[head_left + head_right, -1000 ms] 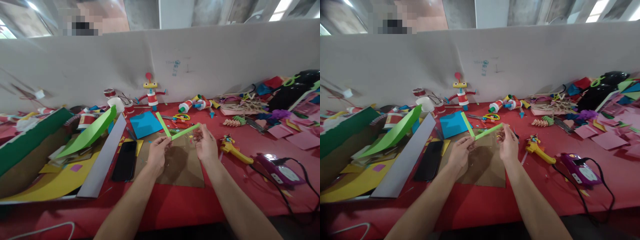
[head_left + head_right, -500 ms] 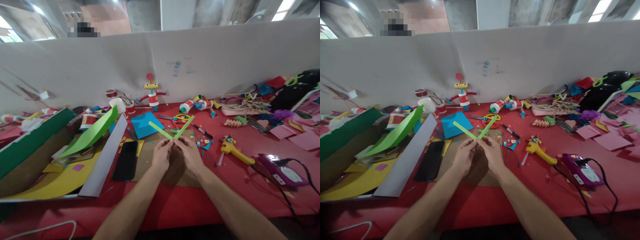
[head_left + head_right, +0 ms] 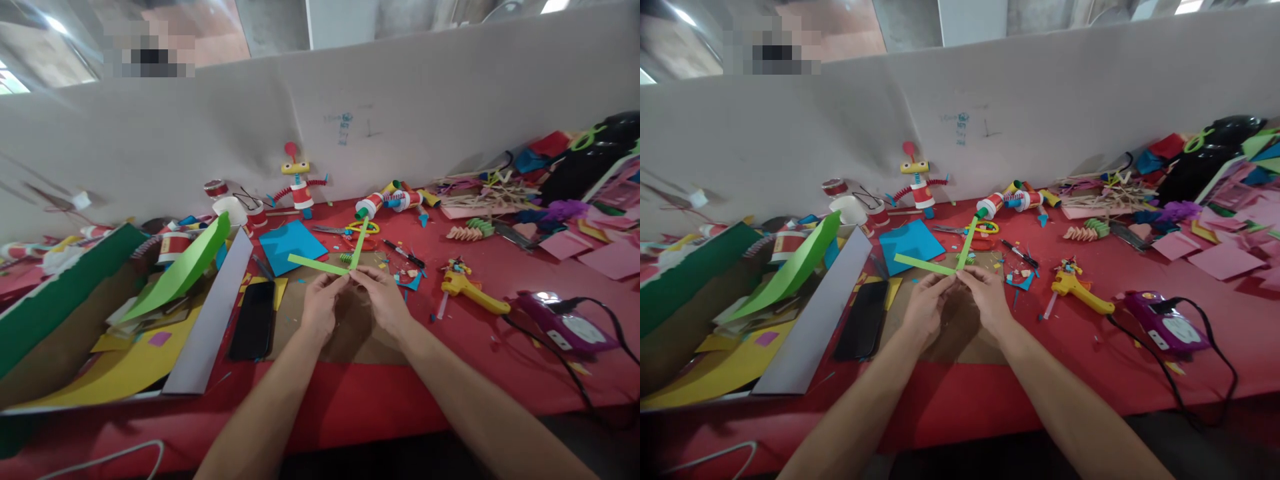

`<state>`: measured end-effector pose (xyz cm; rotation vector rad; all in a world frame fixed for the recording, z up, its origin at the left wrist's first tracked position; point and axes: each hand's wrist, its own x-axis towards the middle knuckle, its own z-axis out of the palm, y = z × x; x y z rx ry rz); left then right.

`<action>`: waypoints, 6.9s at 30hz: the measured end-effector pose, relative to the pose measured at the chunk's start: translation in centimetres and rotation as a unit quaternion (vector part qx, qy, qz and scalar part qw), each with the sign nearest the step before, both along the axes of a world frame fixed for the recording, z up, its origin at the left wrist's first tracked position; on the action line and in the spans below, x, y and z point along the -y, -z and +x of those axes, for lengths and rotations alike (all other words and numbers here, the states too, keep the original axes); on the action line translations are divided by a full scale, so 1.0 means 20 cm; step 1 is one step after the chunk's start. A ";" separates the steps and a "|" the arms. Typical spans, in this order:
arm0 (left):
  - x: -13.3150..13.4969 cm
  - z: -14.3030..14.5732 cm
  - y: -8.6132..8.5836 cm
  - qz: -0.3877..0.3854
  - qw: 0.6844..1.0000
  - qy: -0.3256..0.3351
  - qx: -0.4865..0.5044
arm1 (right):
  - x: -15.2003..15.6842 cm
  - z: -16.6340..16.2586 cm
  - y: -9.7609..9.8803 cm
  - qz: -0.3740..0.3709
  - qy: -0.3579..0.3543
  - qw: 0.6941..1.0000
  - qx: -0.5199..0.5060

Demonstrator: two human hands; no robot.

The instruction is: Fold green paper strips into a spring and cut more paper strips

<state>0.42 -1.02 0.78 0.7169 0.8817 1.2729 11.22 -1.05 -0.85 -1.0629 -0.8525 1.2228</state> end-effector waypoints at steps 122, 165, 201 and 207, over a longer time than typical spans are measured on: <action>-0.04 -0.06 0.00 -0.049 0.995 0.087 0.013 | 0.03 0.00 0.00 0.047 -0.027 0.999 0.004; -0.03 -0.07 -0.01 -0.071 0.996 0.048 -0.006 | 0.01 0.05 -0.04 0.088 0.005 0.963 0.254; -0.03 -0.06 -0.01 0.032 0.997 0.064 0.006 | 0.00 0.05 -0.06 0.022 -0.074 0.992 0.103; -0.04 -0.08 -0.02 0.002 0.995 0.096 -0.004 | -0.01 0.08 -0.06 0.035 -0.091 0.983 0.154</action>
